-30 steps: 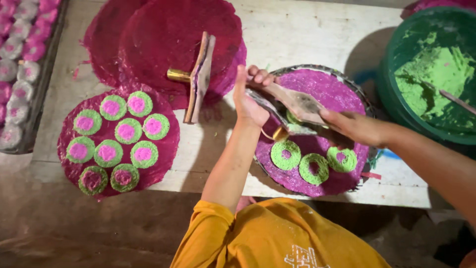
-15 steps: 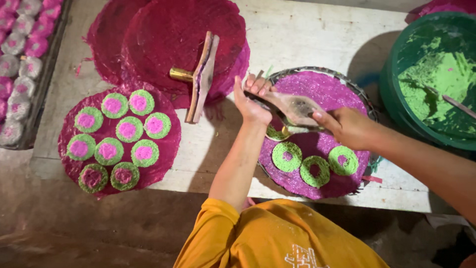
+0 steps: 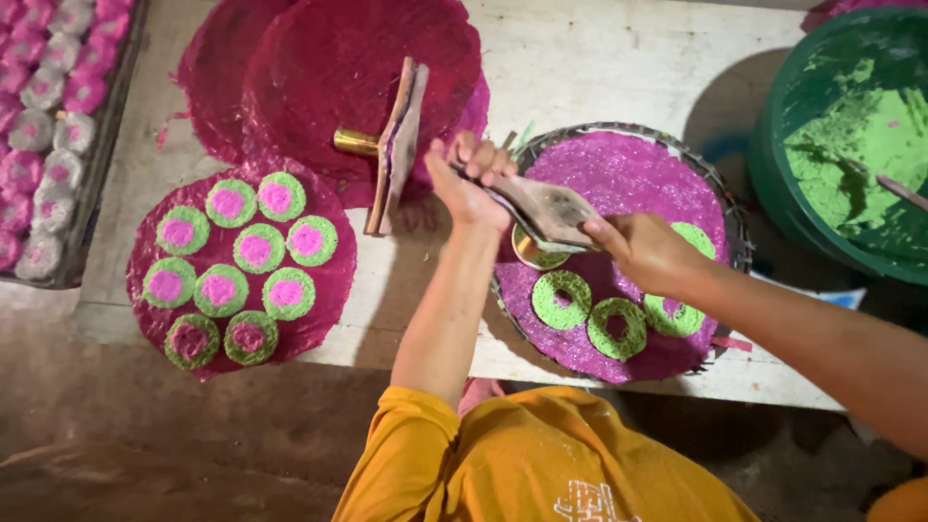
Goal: The person presses green and pink dough through a wooden hand-tool to create small patterned mounds onto circular purple bases, using a stick to clear the tool and adding more dough from bowls.
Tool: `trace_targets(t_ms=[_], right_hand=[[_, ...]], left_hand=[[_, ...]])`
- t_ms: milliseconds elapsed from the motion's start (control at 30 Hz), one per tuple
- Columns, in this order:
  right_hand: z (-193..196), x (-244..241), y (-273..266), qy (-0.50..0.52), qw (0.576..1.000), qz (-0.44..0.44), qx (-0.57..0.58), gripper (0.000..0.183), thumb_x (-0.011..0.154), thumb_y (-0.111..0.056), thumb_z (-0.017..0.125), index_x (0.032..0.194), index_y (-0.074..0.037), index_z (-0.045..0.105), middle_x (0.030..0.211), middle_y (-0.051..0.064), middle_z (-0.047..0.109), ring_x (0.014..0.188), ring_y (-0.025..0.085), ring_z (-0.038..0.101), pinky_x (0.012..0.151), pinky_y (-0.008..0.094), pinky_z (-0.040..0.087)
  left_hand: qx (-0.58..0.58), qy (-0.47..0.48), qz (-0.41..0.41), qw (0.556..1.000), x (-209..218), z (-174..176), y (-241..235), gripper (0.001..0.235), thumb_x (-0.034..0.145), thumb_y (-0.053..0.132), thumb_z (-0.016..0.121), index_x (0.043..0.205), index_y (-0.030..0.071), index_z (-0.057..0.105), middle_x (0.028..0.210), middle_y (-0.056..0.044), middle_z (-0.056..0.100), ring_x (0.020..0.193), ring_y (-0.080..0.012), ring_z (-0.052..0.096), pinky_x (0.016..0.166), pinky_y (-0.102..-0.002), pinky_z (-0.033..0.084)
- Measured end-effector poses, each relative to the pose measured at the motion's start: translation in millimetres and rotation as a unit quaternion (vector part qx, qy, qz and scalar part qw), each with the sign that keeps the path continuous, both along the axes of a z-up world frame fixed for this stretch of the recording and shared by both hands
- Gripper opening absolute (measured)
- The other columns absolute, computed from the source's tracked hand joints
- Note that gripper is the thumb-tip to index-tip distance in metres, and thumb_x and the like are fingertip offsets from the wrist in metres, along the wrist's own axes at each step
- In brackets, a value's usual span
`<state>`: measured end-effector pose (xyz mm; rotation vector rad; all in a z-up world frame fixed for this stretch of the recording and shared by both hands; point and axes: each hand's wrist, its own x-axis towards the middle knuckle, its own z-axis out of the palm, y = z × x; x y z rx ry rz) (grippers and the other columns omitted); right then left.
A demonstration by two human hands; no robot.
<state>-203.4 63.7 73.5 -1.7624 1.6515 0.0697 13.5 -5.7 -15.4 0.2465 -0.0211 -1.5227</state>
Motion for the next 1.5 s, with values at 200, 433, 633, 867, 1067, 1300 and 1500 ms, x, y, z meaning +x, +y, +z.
trace_targets(t_ms=[200, 433, 633, 867, 1067, 1300, 1500], right_hand=[[13, -57, -2, 0.087, 0.994, -0.027, 0.058, 0.069, 0.105, -0.061, 0.036, 0.098, -0.003, 0.072, 0.072, 0.013, 0.067, 0.063, 0.024, 0.064, 0.061, 0.042, 0.054], [-9, -141, 42, -0.229, 0.959, -0.137, -0.098, 0.090, 0.106, -0.074, 0.027, 0.082, 0.004, 0.063, 0.064, 0.009, 0.057, 0.056, 0.017, 0.050, 0.054, 0.033, 0.039], [-42, -149, 100, -0.381, 0.881, -0.246, -0.134, 0.096, 0.090, -0.089, 0.025, 0.098, 0.000, 0.060, 0.066, 0.006, 0.054, 0.054, 0.015, 0.048, 0.049, 0.031, 0.036], [-49, -163, 160, -0.475, 0.806, -0.320, -0.152, 0.098, 0.088, -0.091, 0.029, 0.121, -0.002, 0.054, 0.064, 0.008, 0.048, 0.054, 0.018, 0.044, 0.049, 0.033, 0.033], [-60, -186, 194, -0.478, 0.776, -0.365, -0.190, 0.097, 0.091, -0.089, 0.029, 0.122, 0.000, 0.053, 0.067, 0.008, 0.049, 0.058, 0.019, 0.046, 0.051, 0.032, 0.033], [-71, -215, 225, -0.431, 0.798, -0.370, -0.202, 0.095, 0.093, -0.086, 0.027, 0.113, 0.000, 0.061, 0.067, 0.007, 0.054, 0.057, 0.016, 0.049, 0.052, 0.031, 0.038], [-15, -189, 196, -0.288, 0.914, -0.249, -0.143, 0.057, 0.085, -0.054, 0.062, 0.115, -0.005, 0.070, 0.062, 0.007, 0.063, 0.057, 0.019, 0.058, 0.053, 0.031, 0.050]], left_hand=[[0.057, -0.029, -0.102, 0.993, -20, -6, 23, 0.054, 0.098, 0.058, 0.035, 0.095, 0.009, 0.059, 0.091, -0.010, 0.065, 0.091, -0.0257, 0.063, 0.092, -0.040, 0.050], [-0.213, -0.750, -0.180, 0.600, 23, -12, 56, 0.104, 0.073, 0.025, 0.083, 0.155, 0.012, 0.021, 0.145, -0.024, 0.046, 0.140, -0.0373, 0.043, 0.119, -0.051, 0.034], [-0.242, -0.840, -0.219, 0.435, 18, -8, 63, 0.116, 0.065, 0.030, 0.093, 0.155, 0.019, 0.020, 0.152, -0.015, 0.048, 0.146, -0.0413, 0.032, 0.117, -0.059, 0.020], [-0.252, -0.831, -0.250, 0.429, 0, 14, 48, 0.117, 0.065, 0.031, 0.094, 0.155, 0.021, 0.019, 0.152, -0.009, 0.051, 0.145, -0.0391, 0.031, 0.118, -0.060, 0.014], [-0.293, -0.827, -0.297, 0.376, -65, 15, 54, 0.116, 0.065, 0.030, 0.092, 0.157, 0.022, 0.021, 0.150, -0.010, 0.052, 0.138, -0.0352, 0.041, 0.117, -0.055, 0.026], [-0.344, -0.816, -0.327, 0.331, -89, 23, 56, 0.125, 0.062, 0.035, 0.095, 0.158, 0.020, 0.018, 0.152, -0.013, 0.049, 0.143, -0.0356, 0.036, 0.118, -0.055, 0.021], [-0.456, -0.801, -0.236, 0.308, -130, 96, 91, 0.082, 0.079, 0.035, 0.087, 0.139, -0.003, 0.046, 0.139, -0.029, 0.053, 0.134, -0.0408, 0.046, 0.117, -0.049, 0.035]])
